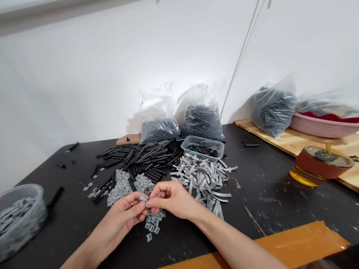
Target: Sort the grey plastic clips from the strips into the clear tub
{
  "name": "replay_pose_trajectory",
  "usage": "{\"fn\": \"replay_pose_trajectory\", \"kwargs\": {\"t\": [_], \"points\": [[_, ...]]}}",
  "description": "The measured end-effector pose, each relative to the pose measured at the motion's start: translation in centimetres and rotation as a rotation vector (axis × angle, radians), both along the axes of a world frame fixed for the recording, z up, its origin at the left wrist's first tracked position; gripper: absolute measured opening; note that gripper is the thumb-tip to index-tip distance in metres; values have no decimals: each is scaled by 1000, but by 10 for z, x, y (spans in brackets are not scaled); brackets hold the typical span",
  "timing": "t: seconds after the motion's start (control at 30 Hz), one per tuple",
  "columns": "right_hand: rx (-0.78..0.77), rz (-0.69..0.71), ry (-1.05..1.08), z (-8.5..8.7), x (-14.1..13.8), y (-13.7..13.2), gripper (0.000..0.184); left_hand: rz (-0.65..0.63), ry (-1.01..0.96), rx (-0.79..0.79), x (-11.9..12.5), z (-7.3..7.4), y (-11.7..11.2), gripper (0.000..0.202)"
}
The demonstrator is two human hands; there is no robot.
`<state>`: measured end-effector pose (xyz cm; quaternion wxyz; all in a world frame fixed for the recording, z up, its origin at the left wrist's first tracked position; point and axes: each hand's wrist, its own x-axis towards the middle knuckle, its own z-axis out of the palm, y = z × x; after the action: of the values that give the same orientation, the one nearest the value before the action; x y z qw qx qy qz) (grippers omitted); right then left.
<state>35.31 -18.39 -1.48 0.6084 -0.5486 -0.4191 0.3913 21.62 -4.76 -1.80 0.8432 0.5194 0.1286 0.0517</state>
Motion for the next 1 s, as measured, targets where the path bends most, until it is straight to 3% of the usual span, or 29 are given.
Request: {"fn": "replay_pose_trajectory", "kwargs": {"t": [0.13,0.33,0.43,0.63,0.8,1.0], "points": [[46,-10,-13,-1,-1,2,30,-23,-22,36,0,-3,-2,17],[156,-69,-287,8,1,-1,17,-99,-3,-34,-2,1,-8,20],[155,-25,-230,11,1,-3,17,-70,28,3,-1,2,-7,20],[60,68,-72,7,1,-1,24,126,57,161,2,-2,2,20],[-28,29,-1,2,2,2,29,174,74,231,0,-1,6,25],[-30,-10,52,-3,4,3,35,188,57,444,-1,5,4,21]]}}
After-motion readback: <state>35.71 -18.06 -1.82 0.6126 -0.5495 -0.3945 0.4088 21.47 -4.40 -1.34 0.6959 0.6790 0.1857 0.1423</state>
